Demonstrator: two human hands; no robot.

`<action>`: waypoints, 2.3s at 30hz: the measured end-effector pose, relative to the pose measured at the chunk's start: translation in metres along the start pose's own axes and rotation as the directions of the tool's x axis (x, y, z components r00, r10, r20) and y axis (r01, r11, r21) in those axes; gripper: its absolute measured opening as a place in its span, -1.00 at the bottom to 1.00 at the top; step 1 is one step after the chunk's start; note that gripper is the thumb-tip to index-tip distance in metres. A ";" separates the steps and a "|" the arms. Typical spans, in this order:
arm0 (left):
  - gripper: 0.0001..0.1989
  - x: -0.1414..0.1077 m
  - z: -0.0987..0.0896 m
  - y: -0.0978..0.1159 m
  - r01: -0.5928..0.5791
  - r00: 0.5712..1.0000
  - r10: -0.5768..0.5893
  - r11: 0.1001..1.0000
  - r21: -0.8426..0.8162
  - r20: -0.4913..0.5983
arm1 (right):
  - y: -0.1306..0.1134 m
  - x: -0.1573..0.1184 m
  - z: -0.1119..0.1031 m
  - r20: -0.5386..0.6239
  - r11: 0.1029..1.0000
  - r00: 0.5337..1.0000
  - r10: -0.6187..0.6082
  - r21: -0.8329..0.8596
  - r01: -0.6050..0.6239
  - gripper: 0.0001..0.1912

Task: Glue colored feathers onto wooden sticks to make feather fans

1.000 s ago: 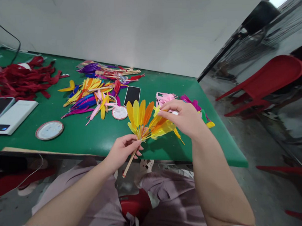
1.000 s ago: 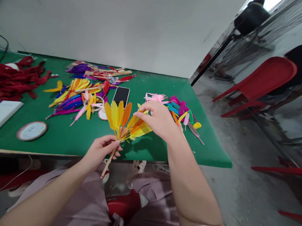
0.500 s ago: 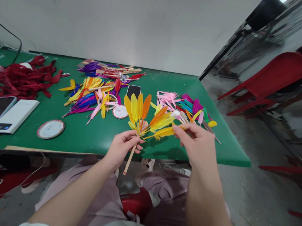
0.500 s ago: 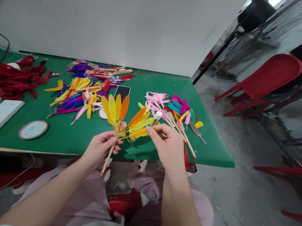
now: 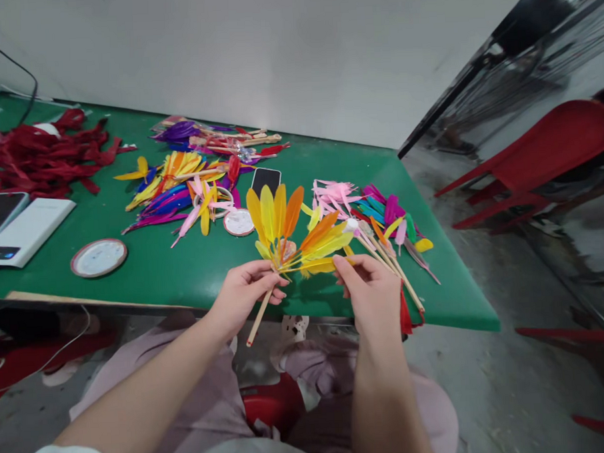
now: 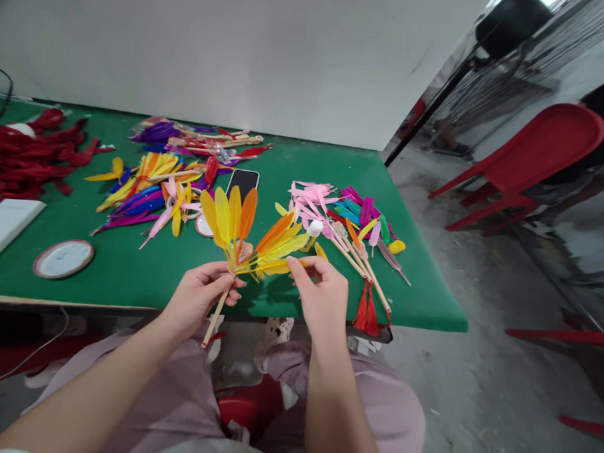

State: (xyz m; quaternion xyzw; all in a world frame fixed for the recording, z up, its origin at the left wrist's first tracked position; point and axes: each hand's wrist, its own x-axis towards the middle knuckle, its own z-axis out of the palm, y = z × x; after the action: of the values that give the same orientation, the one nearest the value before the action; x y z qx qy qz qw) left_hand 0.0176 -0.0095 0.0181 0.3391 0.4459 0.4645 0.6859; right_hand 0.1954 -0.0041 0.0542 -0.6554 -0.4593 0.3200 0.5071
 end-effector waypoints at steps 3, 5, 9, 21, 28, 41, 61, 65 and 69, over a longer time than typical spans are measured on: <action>-0.72 0.000 0.001 0.001 0.000 1.000 0.000 1.000 0.004 0.010 | 0.001 -0.001 0.001 -0.006 1.000 1.000 -0.013 -0.014 0.013 -0.71; -0.73 -0.001 0.001 0.002 -0.001 1.000 0.001 1.000 0.004 0.007 | 0.001 -0.003 0.002 -0.008 0.999 1.000 -0.029 -0.031 0.029 -0.72; -0.74 -0.001 0.002 0.002 -0.018 1.000 0.018 1.000 0.016 0.002 | 0.001 -0.006 0.002 -0.012 0.999 0.999 -0.030 -0.040 0.030 -0.74; -0.73 -0.001 0.007 0.000 -0.043 0.999 0.044 0.999 0.026 -0.030 | 0.016 -0.028 0.035 0.191 0.882 0.967 0.171 0.408 -0.237 -0.72; -0.74 0.000 0.006 -0.003 -0.077 0.997 0.078 0.996 0.042 -0.011 | 0.019 -0.034 0.052 0.095 0.781 0.958 0.272 0.560 -0.277 -0.76; -0.74 -0.001 0.008 -0.003 -0.124 0.992 0.124 0.988 0.092 0.008 | 0.022 -0.030 0.050 0.131 0.763 0.959 0.250 0.583 -0.279 -0.78; -0.79 0.003 0.005 -0.011 -0.132 0.991 0.127 0.984 0.123 0.047 | 0.029 -0.032 0.055 0.148 0.772 0.958 0.246 0.568 -0.286 -0.75; -0.80 0.004 0.006 -0.011 -0.126 0.992 0.122 0.984 0.128 0.038 | 0.028 -0.032 0.054 0.164 0.775 0.956 0.242 0.560 -0.292 -0.76; -0.78 0.003 0.009 -0.008 -0.091 0.996 0.089 0.989 0.120 0.022 | 0.028 -0.030 0.052 0.167 0.786 0.956 0.241 0.545 -0.293 -0.75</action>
State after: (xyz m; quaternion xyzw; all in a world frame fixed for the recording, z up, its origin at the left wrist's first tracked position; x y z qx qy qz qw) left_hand 0.0287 -0.0097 0.0135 0.4035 0.4516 0.4646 0.6461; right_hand 0.1461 -0.0144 0.0112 -0.5197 -0.2689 0.5384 0.6064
